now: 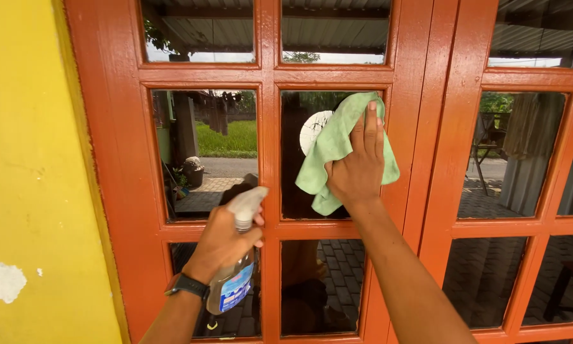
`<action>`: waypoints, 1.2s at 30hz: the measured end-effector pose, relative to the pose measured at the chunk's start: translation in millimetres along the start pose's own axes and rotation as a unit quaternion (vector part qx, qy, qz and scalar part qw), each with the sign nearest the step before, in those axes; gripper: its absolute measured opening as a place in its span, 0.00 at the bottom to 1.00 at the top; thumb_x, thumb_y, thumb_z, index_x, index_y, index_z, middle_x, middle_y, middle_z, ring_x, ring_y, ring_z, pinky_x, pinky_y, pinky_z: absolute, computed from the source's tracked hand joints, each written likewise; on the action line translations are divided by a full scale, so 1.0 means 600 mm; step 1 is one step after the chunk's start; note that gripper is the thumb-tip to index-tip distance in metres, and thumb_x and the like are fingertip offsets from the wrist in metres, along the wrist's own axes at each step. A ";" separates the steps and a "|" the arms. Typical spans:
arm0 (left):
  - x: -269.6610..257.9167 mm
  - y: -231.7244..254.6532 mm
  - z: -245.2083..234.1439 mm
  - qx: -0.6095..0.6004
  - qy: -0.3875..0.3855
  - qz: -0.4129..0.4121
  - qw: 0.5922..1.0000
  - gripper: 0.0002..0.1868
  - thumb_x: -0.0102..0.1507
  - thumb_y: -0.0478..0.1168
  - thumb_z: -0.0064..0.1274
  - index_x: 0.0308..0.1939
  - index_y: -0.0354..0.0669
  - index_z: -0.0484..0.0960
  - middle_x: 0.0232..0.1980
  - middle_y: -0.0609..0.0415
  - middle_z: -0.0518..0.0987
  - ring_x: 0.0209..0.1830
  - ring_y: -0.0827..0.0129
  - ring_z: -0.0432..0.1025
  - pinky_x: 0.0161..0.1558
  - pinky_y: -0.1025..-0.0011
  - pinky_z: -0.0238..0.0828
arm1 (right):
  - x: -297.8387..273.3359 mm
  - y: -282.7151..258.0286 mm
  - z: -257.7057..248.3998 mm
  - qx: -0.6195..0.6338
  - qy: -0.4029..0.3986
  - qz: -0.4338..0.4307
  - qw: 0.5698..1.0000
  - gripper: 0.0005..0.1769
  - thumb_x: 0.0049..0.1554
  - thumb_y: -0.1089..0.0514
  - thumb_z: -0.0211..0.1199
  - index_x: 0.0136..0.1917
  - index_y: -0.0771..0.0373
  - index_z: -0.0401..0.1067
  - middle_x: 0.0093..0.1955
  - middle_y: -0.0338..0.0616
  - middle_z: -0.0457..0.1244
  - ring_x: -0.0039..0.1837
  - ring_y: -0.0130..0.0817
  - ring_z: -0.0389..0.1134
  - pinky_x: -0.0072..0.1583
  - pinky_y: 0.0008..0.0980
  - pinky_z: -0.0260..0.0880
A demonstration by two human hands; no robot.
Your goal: The recorder is cleaning the glass panes of a wooden door using a spray cleaner and a cloth.
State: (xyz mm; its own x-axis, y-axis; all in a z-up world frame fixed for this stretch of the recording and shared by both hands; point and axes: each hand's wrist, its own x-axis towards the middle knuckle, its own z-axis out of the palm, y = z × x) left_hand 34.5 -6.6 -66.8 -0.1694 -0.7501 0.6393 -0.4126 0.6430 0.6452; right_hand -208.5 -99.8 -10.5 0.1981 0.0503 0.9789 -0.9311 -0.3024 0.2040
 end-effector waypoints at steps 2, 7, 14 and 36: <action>0.002 -0.027 -0.003 -0.042 0.024 0.019 0.999 0.40 0.52 0.20 0.49 0.70 0.39 0.70 0.45 0.50 0.77 0.39 0.66 0.79 0.36 0.66 0.81 | -0.021 -0.010 0.008 0.022 0.010 0.020 1.000 0.35 0.67 0.49 0.51 0.78 0.77 0.61 0.81 0.68 0.48 0.86 0.61 0.35 0.82 0.58 0.39; 0.006 -0.068 -0.004 -0.142 0.037 0.054 0.988 0.37 0.52 0.17 0.47 0.67 0.33 0.70 0.47 0.51 0.73 0.38 0.65 0.78 0.31 0.66 0.84 | -0.119 -0.027 -0.002 0.003 -0.051 0.039 0.998 0.34 0.60 0.53 0.51 0.67 0.88 0.64 0.80 0.77 0.45 0.85 0.63 0.34 0.81 0.57 0.38; 0.003 -0.063 -0.001 -0.148 0.043 0.088 0.984 0.34 0.53 0.19 0.49 0.64 0.32 0.71 0.43 0.51 0.73 0.32 0.68 0.77 0.31 0.67 0.80 | -0.260 -0.034 -0.082 0.067 -0.260 0.005 0.963 0.35 0.47 0.52 0.58 0.59 0.83 0.66 0.77 0.71 0.46 0.84 0.62 0.31 0.79 0.58 0.36; 0.009 -0.099 0.004 -0.175 0.047 0.040 0.983 0.18 0.57 0.21 0.52 0.51 0.25 0.73 0.36 0.49 0.77 0.28 0.67 0.79 0.30 0.68 0.82 | -0.009 -0.118 0.047 0.036 -0.013 -0.053 0.998 0.30 0.67 0.56 0.52 0.72 0.84 0.63 0.80 0.70 0.51 0.86 0.60 0.35 0.83 0.58 0.32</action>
State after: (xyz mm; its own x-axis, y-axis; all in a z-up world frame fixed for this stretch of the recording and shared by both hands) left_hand 56.1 -49.5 -102.8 -0.0988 -0.6887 0.7183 -0.0664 0.7248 0.6857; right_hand -135.3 -105.7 -30.8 0.3034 0.0617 0.9508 -0.8798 -0.3651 0.3045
